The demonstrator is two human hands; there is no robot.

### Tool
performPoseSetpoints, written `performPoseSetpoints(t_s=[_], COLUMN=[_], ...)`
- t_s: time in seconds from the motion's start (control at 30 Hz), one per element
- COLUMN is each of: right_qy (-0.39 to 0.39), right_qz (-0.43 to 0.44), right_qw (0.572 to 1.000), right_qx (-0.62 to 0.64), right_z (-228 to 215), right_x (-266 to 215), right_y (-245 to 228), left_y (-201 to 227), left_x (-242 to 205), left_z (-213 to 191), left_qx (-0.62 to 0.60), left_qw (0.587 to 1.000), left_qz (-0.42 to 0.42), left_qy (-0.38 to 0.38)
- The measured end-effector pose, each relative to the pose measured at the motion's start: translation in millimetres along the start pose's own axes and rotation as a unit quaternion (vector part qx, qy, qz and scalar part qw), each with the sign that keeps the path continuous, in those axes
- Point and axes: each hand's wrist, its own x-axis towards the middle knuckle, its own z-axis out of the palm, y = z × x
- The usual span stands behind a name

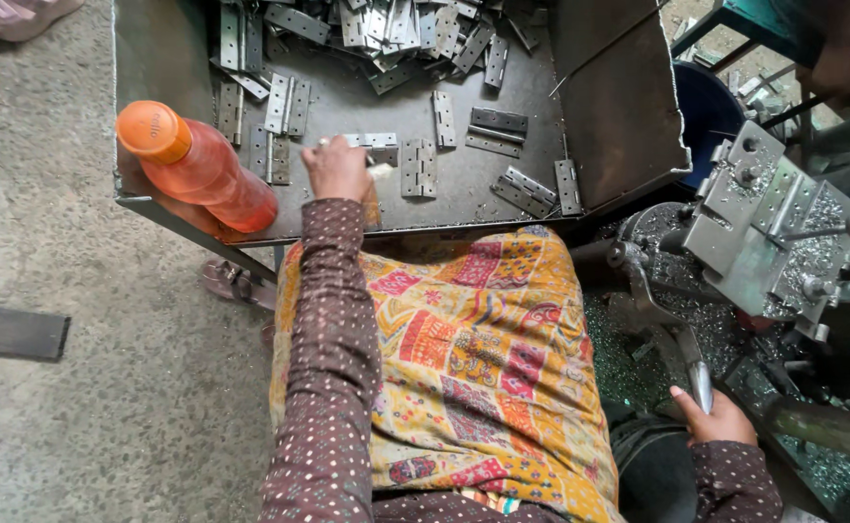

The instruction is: The person repeatedly picks up small metal plates from a bin, places them into a jig on a punching machine, and operates the lever to punch holes. After each cycle, the person removes the processed plate and returns it to the bin.

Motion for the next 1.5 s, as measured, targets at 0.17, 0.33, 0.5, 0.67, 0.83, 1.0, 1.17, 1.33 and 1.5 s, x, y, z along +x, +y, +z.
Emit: performPoseSetpoints(t_s=[0.17,0.33,0.5,0.67,0.83,1.0,1.17,1.33,1.5], right_qy=[-0.005,0.020,0.081,0.089,0.057,0.075,0.030,0.057,0.048], right_qz=[0.016,-0.007,-0.055,-0.040,-0.028,-0.044,-0.015,-0.031,-0.009], right_qw=[0.999,0.998,0.994,0.994,0.998,0.995,0.999,0.997,0.999], right_qx=[-0.027,-0.052,-0.050,-0.038,-0.022,-0.038,-0.033,-0.039,0.004], right_z=[-2.2,6.6,29.8,37.4,34.6,32.7,31.2,38.8,83.1], right_x=[2.8,8.9,6.1,-0.3,-12.0,-17.5,-18.2,-12.9,2.7], right_y=[-2.7,1.9,6.7,-8.8,-22.5,-30.4,-36.3,-27.4,-2.8], left_y=[-14.3,-2.5,77.9,209.4,344.5,428.3,437.1,447.3,455.3], left_x=[-45.5,-68.5,-93.2,-132.5,-165.3,-176.1,-178.6,-160.3,-153.7], left_z=[-21.5,-38.8,-89.4,-127.1,-104.5,-43.0,-7.6,-4.7,-8.3], left_qx=[-0.056,-0.116,-0.140,-0.231,-0.234,-0.093,-0.067,-0.049,-0.057], left_qw=[0.993,0.982,0.958,0.879,0.773,0.810,0.862,0.879,0.877], left_qz=[0.043,0.110,0.208,0.390,0.537,0.552,0.442,0.444,0.435], left_qy=[0.091,0.104,0.142,0.148,0.244,0.173,0.239,0.166,0.198])
